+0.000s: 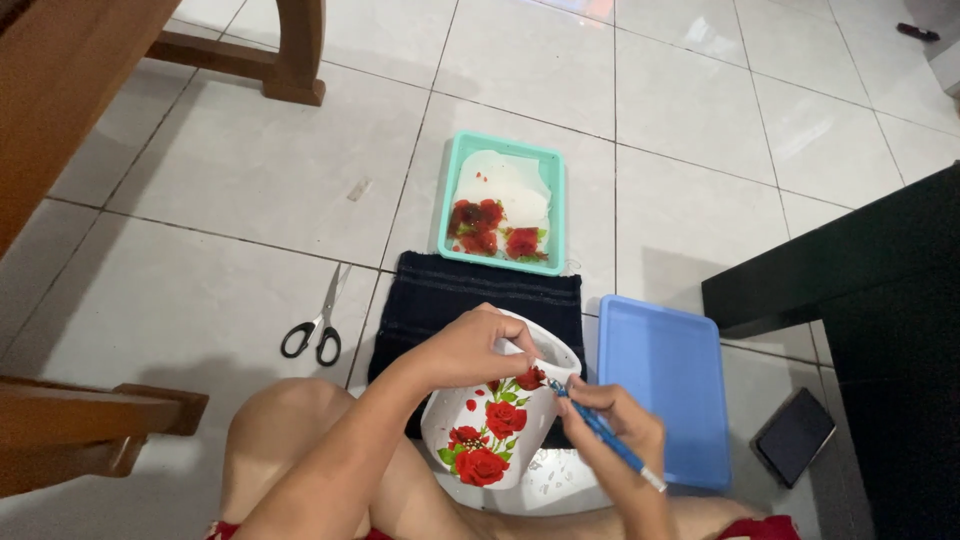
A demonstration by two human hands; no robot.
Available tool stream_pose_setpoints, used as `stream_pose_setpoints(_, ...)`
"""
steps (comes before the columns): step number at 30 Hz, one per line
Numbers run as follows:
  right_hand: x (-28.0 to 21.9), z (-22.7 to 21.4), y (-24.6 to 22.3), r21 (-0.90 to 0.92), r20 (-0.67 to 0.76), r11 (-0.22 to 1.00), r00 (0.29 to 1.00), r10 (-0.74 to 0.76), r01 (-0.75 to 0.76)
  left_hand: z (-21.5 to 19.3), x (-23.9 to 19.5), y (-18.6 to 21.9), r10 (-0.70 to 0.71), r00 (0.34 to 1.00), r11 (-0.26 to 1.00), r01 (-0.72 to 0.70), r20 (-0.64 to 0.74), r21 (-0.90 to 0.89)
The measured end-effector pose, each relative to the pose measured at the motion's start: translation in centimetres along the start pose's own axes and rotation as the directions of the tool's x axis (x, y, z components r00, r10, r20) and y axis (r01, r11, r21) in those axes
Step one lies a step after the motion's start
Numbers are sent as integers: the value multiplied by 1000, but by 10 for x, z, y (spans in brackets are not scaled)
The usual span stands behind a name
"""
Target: Applying decorative floral decals to a white container and smoothing them with a tool.
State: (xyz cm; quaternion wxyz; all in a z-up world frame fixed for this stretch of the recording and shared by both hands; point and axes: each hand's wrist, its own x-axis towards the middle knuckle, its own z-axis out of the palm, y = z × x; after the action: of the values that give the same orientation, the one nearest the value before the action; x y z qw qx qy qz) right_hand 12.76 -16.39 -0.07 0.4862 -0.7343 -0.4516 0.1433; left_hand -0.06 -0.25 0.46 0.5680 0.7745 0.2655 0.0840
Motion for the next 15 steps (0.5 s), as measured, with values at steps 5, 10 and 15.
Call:
stream_pose_setpoints(5, 32, -26, 3, 104, 248, 993, 968, 35, -63, 0, -2, 0, -12, 999, 999, 10, 31, 50)
stream_pose_setpoints(10, 51, -29, 1, 59, 359, 994, 931, 63, -90, -2, 0, -3, 20, 999, 994, -24, 36, 104)
stream_pose_setpoints(15, 56, -30, 5, 46, 395, 999, 919, 0, -20, -2, 1, -2, -8, 998, 998, 4, 61, 56)
